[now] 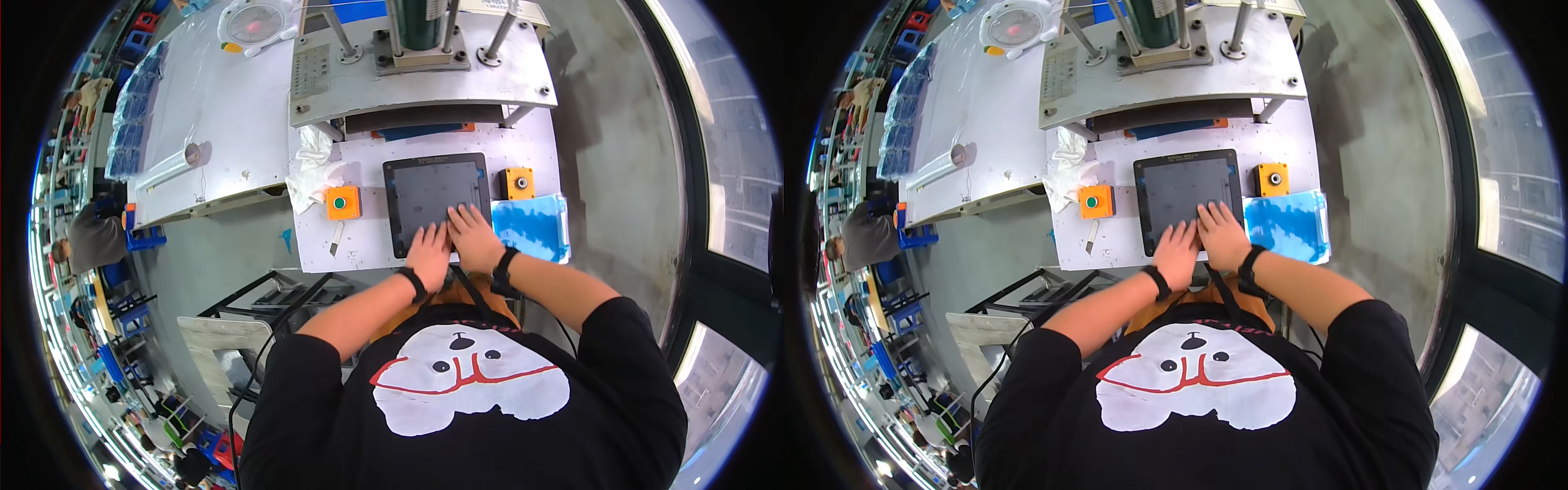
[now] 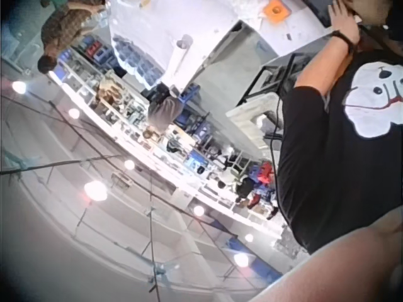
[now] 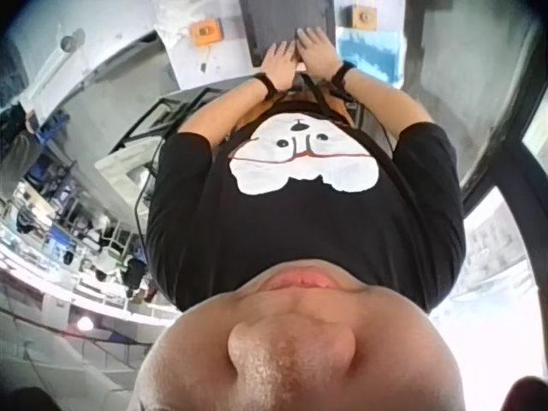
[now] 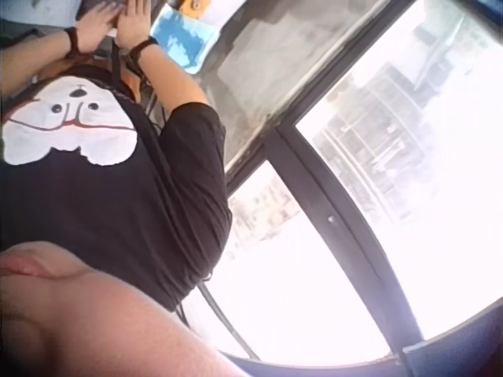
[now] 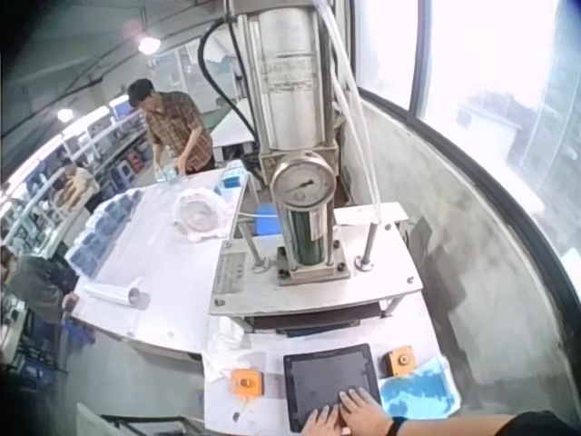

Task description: The person is peeling protective films and assembling plastic/metal housing components for electronic devices using industrial presses.

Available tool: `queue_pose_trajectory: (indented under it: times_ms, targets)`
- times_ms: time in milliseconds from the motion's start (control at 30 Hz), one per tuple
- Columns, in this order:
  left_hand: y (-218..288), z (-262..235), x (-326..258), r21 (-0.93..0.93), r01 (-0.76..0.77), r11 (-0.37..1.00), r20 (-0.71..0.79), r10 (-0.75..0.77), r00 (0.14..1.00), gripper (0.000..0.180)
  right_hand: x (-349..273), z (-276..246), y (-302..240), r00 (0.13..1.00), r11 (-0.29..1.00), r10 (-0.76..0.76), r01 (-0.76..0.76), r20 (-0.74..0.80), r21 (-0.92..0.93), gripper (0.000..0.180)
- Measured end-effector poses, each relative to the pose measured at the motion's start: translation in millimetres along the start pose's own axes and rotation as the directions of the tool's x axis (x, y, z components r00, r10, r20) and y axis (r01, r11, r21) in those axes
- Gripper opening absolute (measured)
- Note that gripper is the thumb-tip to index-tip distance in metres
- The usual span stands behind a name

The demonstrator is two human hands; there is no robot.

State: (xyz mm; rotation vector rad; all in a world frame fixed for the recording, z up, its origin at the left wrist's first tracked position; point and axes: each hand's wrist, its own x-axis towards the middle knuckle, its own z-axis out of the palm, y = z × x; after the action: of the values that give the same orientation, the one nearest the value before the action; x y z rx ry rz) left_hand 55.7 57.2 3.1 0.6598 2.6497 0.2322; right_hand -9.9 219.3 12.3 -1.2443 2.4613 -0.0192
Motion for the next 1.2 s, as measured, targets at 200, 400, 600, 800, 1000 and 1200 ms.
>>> queue_pose_trajectory:
  times_ms: [200,400,600,800,1000,1200]
  targets:
    - [6,3,-42,-0.386,-0.011,0.923,-0.18,-0.063,0.982,0.061,2,-30,-9,0.986,0.99,-0.027,0.004,0.166,0.139,0.038]
    - [-41,28,-110,-0.815,0.021,0.579,-0.232,-0.359,0.904,0.022,113,-62,55,0.944,0.949,0.176,-0.088,-0.277,0.303,0.046]
    - [-63,67,-196,-0.826,0.22,0.52,-0.117,-0.539,0.834,0.016,170,-47,74,0.977,0.967,0.21,-0.214,0.046,0.14,0.072]
    - [-73,87,-225,-0.856,0.252,0.451,-0.065,-0.578,0.814,0.014,183,-21,73,0.972,0.973,0.229,-0.229,-0.049,-0.005,0.084]
    - [-80,75,-229,-0.858,0.198,0.474,-0.121,-0.562,0.818,0.014,153,-41,39,0.984,0.976,0.171,-0.176,-0.05,-0.131,0.089]
    - [-83,62,-225,-0.841,0.124,0.527,-0.22,-0.542,0.811,0.014,93,-94,-5,0.988,0.985,0.114,-0.126,-0.1,-0.12,0.087]
